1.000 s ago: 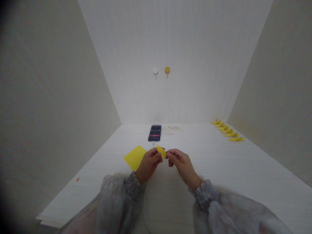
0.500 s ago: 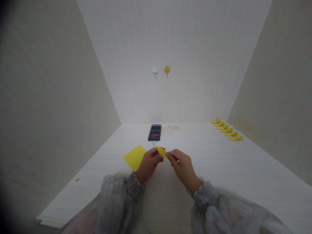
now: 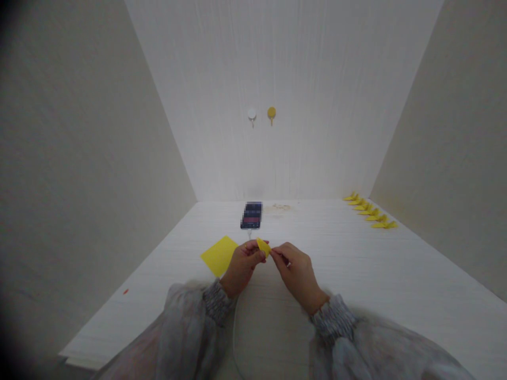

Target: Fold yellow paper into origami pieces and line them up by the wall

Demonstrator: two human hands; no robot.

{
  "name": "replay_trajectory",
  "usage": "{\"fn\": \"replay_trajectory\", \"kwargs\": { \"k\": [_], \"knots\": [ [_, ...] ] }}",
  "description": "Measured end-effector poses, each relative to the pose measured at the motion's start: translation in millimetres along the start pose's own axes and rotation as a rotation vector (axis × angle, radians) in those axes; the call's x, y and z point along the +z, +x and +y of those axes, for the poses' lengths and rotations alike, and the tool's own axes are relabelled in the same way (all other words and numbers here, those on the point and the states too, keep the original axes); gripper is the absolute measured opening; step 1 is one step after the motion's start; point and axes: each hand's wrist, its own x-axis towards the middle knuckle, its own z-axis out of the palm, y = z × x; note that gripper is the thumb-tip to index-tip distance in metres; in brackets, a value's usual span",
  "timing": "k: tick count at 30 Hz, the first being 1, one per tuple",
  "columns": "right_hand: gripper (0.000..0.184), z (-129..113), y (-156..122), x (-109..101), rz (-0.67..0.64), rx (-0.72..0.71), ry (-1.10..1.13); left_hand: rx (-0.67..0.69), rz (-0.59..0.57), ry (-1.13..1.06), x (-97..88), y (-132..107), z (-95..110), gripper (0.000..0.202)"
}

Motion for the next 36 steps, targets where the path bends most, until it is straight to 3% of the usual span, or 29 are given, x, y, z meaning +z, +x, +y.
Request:
{"fn": "replay_trajectory", "kwargs": {
  "k": [12, 18, 30, 36],
  "knots": [
    [0.013, -2.9, 0.3, 1.7, -0.001, 0.089, 0.143, -0.032, -0.033, -0.011, -1.0, -0.5, -2.4, 0.022],
    [0.018, 1.7, 1.1, 3.5, -0.106, 0.235, 0.331, -0.045, -0.069, 0.031, -3.4, -1.2, -5.1, 0.024],
    [0.019, -0.6, 1.5, -3.0, -0.151, 0.12, 0.086, -0.027, -0.101, 0.054, -2.9, -0.8, -4.7, 0.023],
    [0.021, -1.3, 4.9, -8.5, -0.218, 0.107, 0.28, -0.041, -0.093, 0.044, -6.0, -2.0, -5.8, 0.024]
  ]
}}
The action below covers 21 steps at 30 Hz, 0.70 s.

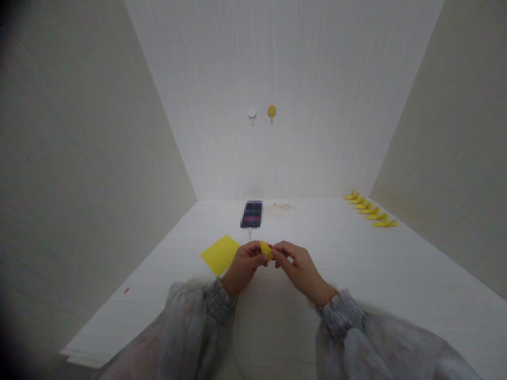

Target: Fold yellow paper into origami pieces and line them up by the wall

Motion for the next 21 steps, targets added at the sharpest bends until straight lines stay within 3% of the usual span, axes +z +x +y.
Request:
{"fn": "replay_trajectory", "kwargs": {
  "k": [4, 10, 21],
  "knots": [
    [0.022, 1.1, 1.7, -4.0, -0.06, 0.029, 0.104, 0.002, -0.017, 0.003, -1.8, -1.2, -1.6, 0.024],
    [0.016, 0.4, 3.0, -5.1, 0.044, -0.059, -0.126, -0.01, -0.048, 0.016, 0.4, -1.2, 0.6, 0.024],
    [0.01, -0.9, 1.6, -2.5, 0.06, -0.08, -0.171, 0.037, -0.096, 0.069, -0.2, -2.4, 1.4, 0.017]
  ]
}}
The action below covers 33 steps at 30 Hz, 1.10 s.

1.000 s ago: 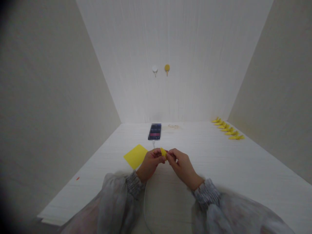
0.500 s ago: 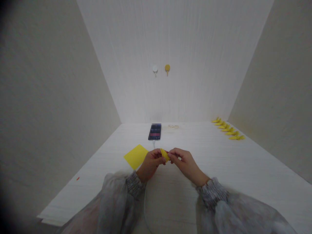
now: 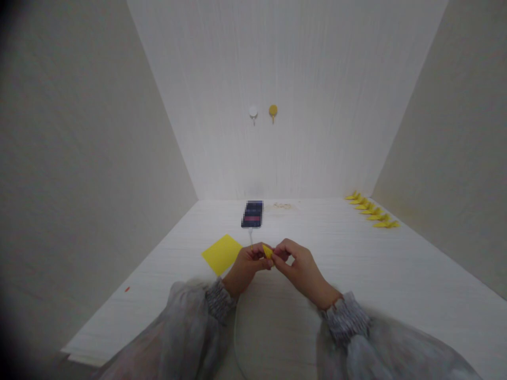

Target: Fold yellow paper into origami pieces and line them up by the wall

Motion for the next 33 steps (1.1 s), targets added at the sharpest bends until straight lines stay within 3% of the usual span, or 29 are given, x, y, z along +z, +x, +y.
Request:
{"fn": "replay_trajectory", "kwargs": {
  "k": [9, 16, 22, 33],
  "knots": [
    [0.01, 5.1, -3.0, 1.6, 0.102, -0.134, -0.091, 0.101, 0.002, 0.227, 2.4, -0.5, 5.5, 0.013],
    [0.015, 10.7, -0.1, -2.3, -0.017, 0.026, 0.073, 0.071, -0.007, 0.212, 1.9, -1.9, 4.8, 0.019],
    [0.014, 12.7, -0.8, 0.2, -0.018, 0.044, 0.09, 0.074, 0.013, 0.217, 0.9, -2.2, 3.8, 0.018],
    [0.014, 5.1, -3.1, 3.8, 0.1, -0.152, -0.112, 0.069, 0.049, 0.249, 4.0, 0.6, 5.1, 0.021]
  ]
}}
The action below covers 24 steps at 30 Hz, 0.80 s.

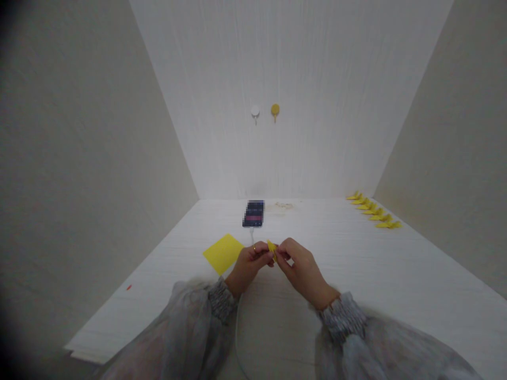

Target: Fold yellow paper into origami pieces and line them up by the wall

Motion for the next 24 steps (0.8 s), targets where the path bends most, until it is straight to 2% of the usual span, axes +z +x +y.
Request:
{"fn": "replay_trajectory", "kwargs": {
  "k": [5, 8, 11, 24],
  "knots": [
    [0.011, -0.6, 1.1, -2.1, -0.037, -0.141, 0.11, -0.002, 0.027, -0.004, -2.7, 1.5, -6.2, 0.023],
    [0.018, 0.6, 1.8, -0.8, -0.05, -0.19, 0.143, 0.003, 0.074, -0.043, -3.7, 2.5, -7.1, 0.023],
    [0.021, 1.3, 2.4, 0.9, -0.036, -0.143, 0.139, -0.009, 0.08, -0.06, -3.3, 2.4, -5.4, 0.024],
    [0.015, 1.2, 2.2, 1.4, -0.038, 0.064, 0.205, -0.038, 0.102, -0.093, -0.1, 1.5, -0.8, 0.025]
  ]
}}
